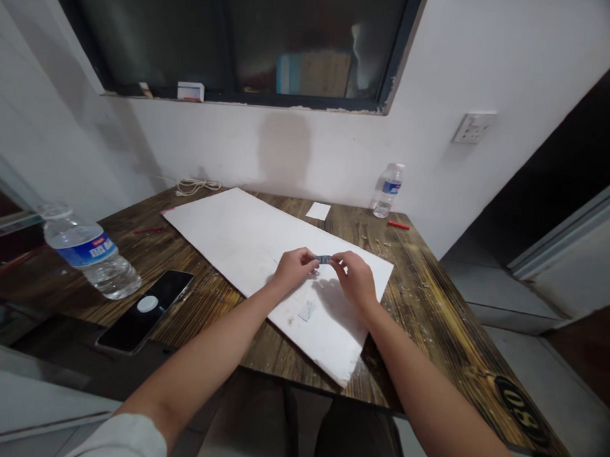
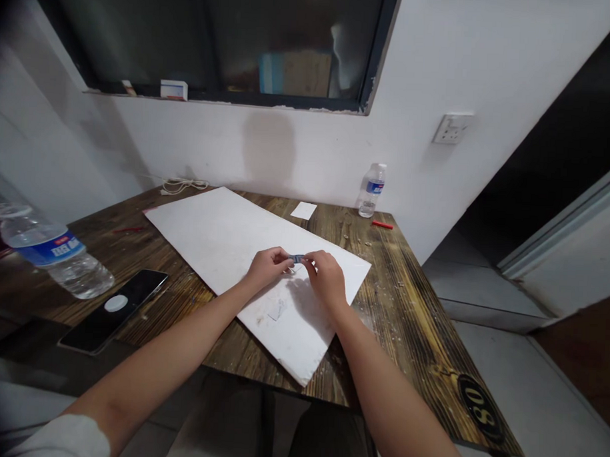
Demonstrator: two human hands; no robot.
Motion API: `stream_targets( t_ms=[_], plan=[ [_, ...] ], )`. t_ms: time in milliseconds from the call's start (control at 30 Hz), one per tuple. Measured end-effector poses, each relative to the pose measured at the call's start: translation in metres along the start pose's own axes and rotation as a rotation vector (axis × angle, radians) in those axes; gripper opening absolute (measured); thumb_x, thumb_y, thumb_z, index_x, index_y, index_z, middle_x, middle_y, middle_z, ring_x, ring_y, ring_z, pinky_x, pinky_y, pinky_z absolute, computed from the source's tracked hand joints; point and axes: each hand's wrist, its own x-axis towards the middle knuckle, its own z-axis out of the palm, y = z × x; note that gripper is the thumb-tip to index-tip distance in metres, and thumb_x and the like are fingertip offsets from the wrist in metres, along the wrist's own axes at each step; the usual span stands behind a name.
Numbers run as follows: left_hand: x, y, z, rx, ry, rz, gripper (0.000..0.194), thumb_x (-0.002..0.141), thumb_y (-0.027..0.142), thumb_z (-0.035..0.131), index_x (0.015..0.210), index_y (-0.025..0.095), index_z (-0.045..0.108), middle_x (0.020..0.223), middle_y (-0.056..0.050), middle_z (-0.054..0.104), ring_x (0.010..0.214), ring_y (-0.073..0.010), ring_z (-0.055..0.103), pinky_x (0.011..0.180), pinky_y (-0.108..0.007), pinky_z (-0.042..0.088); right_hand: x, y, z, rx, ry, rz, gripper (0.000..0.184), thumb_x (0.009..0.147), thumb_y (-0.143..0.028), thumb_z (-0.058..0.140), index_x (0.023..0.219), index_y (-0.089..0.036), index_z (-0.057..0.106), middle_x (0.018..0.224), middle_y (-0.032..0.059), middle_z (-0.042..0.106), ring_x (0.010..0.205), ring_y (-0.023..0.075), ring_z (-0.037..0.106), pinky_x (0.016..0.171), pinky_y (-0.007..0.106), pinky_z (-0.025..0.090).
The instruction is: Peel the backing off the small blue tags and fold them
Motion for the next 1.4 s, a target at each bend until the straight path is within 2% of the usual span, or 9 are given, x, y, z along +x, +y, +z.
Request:
stream_targets(
  t_ms=[67,133,233,300,400,567,833,1033,1400],
  plan=[
    [0.003,0.000,-0.001,-0.045,0.123,-0.046,0.011,0.075,0.026,0.065,0.075,0.016,0.060,0.072,-0.004,0.070,0.062,-0.0147,0.067,0.055,-0.023,0.051,0.000,0.002,0.003,-0.011,0.012,0.011,0.016,0.090,-0.029,0.052,0.096,-0.018,0.062,0.089,0.0074,0.066,0.083,0.0215,0.057,0.074,0.033,0.045],
    [0.006,-0.001,-0.003,-0.075,0.200,-0.082,0.012,0.075,0.027,0.065,0.076,0.017,0.059,0.073,-0.004,0.071,0.062,-0.0149,0.067,0.052,-0.022,0.050,-0.002,0.003,0.006,-0.030,-0.044,-0.007,0.019,0.088,-0.024,0.053,0.104,-0.017,0.060,0.098,0.0096,0.066,0.094,0.0238,0.057,0.081,0.036,0.046],
    [0.008,-0.002,-0.005,-0.089,0.238,-0.094,0.014,0.076,0.030,0.064,0.079,0.017,0.059,0.076,-0.006,0.071,0.066,-0.0165,0.069,0.049,-0.021,0.049,-0.005,0.005,0.012,-0.072,-0.214,-0.107,0.033,0.086,-0.016,0.053,0.119,-0.016,0.056,0.116,0.0117,0.063,0.114,0.0259,0.051,0.095,0.040,0.043],
    [0.008,-0.003,-0.005,-0.083,0.235,-0.092,0.015,0.076,0.031,0.064,0.079,0.017,0.059,0.077,-0.006,0.072,0.068,-0.0174,0.069,0.049,-0.021,0.048,-0.007,0.005,0.014,-0.101,-0.328,-0.168,0.038,0.087,-0.013,0.051,0.124,-0.016,0.054,0.123,0.0117,0.061,0.119,0.0252,0.049,0.099,0.040,0.040],
    [0.008,-0.005,-0.004,-0.057,0.223,-0.068,0.015,0.076,0.031,0.064,0.078,0.017,0.058,0.076,-0.006,0.071,0.068,-0.0167,0.069,0.050,-0.020,0.047,-0.007,0.004,0.015,-0.133,-0.425,-0.189,0.032,0.089,-0.013,0.049,0.120,-0.017,0.058,0.118,0.0106,0.064,0.111,0.0221,0.055,0.095,0.035,0.042],
    [0.007,-0.006,-0.002,-0.042,0.207,-0.047,0.014,0.076,0.030,0.064,0.076,0.017,0.058,0.073,-0.005,0.070,0.065,-0.0158,0.068,0.053,-0.021,0.049,-0.003,-0.002,0.009,-0.253,-0.443,-0.167,0.024,0.089,-0.018,0.052,0.109,-0.020,0.066,0.100,0.0080,0.069,0.097,0.0214,0.057,0.083,0.031,0.043],
    [0.007,-0.004,-0.003,-0.029,0.195,-0.061,0.015,0.075,0.030,0.065,0.075,0.017,0.059,0.075,-0.005,0.071,0.064,-0.0154,0.068,0.052,-0.022,0.049,-0.002,-0.006,0.004,-0.294,-0.477,-0.149,0.033,0.088,-0.011,0.049,0.117,-0.018,0.063,0.098,0.0077,0.067,0.093,0.0204,0.056,0.079,0.029,0.042],
    [0.007,-0.004,-0.002,-0.031,0.195,-0.061,0.014,0.074,0.029,0.065,0.075,0.017,0.058,0.073,-0.005,0.071,0.062,-0.0151,0.067,0.053,-0.022,0.050,-0.003,-0.005,0.001,-0.295,-0.509,-0.158,0.031,0.090,-0.016,0.049,0.116,-0.019,0.065,0.113,0.0088,0.064,0.098,0.0209,0.054,0.082,0.028,0.042],
    [0.006,-0.004,-0.001,-0.047,0.180,-0.089,0.016,0.073,0.031,0.066,0.075,0.017,0.057,0.072,-0.005,0.070,0.060,-0.0148,0.067,0.051,-0.022,0.049,0.000,-0.005,-0.001,-0.306,-0.581,-0.190,0.032,0.087,-0.010,0.049,0.109,-0.022,0.069,0.097,0.0088,0.065,0.089,0.0193,0.056,0.076,0.027,0.041]
  ],
)
